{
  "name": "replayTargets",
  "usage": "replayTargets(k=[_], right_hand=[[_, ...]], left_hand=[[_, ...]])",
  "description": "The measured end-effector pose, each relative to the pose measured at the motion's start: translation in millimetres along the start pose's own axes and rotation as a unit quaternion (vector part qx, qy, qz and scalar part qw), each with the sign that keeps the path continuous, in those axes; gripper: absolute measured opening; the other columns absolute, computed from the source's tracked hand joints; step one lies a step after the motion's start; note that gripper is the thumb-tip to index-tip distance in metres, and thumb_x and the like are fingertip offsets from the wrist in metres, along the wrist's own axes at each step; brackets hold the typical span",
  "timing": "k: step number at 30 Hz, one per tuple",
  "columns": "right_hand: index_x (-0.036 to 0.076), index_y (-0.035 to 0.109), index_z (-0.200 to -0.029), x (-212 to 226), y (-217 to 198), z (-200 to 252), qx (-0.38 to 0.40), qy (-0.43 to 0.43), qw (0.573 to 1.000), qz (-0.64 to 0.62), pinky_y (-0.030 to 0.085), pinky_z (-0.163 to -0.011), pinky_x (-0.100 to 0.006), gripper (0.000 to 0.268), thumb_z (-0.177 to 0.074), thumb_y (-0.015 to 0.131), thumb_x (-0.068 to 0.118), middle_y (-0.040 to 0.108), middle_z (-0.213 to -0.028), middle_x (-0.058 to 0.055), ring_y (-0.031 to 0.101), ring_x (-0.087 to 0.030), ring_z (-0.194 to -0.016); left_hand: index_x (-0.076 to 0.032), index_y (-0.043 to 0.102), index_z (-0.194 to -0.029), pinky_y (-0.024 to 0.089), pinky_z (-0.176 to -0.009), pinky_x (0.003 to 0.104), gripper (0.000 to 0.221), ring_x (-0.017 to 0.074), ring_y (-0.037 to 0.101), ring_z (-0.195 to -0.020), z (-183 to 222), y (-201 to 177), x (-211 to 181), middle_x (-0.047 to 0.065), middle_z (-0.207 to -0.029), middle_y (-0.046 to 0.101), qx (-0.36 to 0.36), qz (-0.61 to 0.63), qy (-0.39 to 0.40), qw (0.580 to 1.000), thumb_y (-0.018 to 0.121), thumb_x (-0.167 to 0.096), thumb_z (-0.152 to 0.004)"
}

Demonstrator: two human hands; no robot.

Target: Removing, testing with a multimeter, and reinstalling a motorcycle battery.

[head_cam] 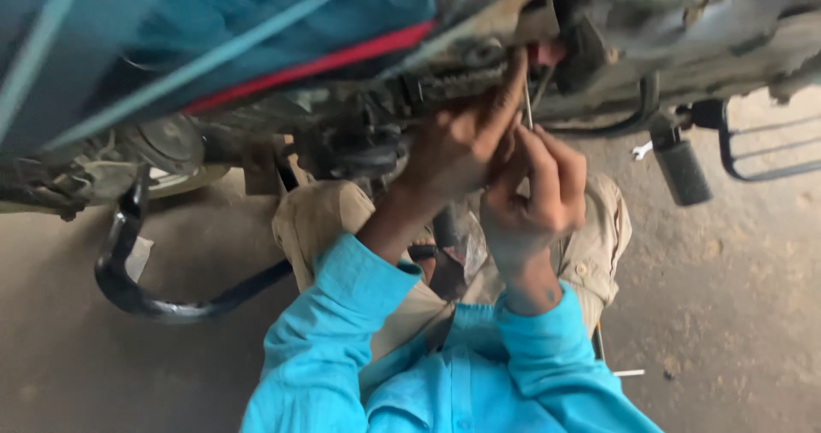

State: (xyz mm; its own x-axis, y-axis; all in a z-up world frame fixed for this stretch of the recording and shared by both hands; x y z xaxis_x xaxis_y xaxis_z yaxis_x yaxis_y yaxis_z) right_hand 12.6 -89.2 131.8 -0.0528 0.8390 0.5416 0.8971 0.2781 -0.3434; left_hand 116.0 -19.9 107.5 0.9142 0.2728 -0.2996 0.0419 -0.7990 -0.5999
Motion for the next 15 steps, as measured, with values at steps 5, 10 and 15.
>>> replayTargets(k=[5, 10, 15], right_hand=[[0.000, 0.071, -0.115, -10, 4, 2, -0.007, -0.057, 0.998, 0.009, 0.061, -0.087, -0.038, 0.020, -0.098, 0.068, -0.011, 0.070, -0.113, -0.019, 0.074, -0.032, -0.100], [-0.001, 0.070, -0.115, -7, 6, 0, -0.016, -0.037, 0.999, 0.007, 0.061, -0.079, -0.034, 0.016, -0.102, 0.071, -0.009, 0.071, -0.109, -0.017, 0.075, -0.029, -0.096], [-0.001, 0.069, -0.113, -1, 4, -2, -0.006, -0.035, 0.999, 0.030, 0.059, -0.074, -0.031, 0.016, -0.100, 0.071, -0.010, 0.070, -0.106, -0.015, 0.072, -0.026, -0.093]], left_hand=[[0.004, 0.032, -0.157, 0.058, -0.071, 0.040, 0.067, 0.0283, 0.070, -0.082, -4, 7, -9, 0.016, -0.104, 0.068, 0.018, -0.128, 0.017, 0.992, 0.065, -0.016, -0.102], [-0.010, 0.032, -0.160, 0.061, -0.084, 0.039, 0.072, 0.0269, 0.072, -0.100, -13, 1, -11, 0.012, -0.120, 0.067, 0.015, -0.009, 0.019, 1.000, 0.068, -0.021, -0.098], [-0.022, 0.037, -0.155, 0.060, -0.091, 0.035, 0.065, 0.0205, 0.072, -0.111, -1, 2, -12, 0.004, -0.123, 0.067, -0.057, 0.087, -0.009, 0.995, 0.069, -0.020, -0.098]])
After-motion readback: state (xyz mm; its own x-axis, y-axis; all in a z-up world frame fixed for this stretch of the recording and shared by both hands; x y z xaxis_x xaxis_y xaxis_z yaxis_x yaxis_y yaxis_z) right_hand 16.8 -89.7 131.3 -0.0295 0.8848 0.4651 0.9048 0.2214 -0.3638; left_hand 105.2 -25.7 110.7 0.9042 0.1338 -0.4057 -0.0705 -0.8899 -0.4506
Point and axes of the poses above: each hand's wrist, its own z-axis away from the middle knuckle, its own y-axis out of the palm, x = y × z, the point moved 5 cm from there along -z, towards the middle knuckle
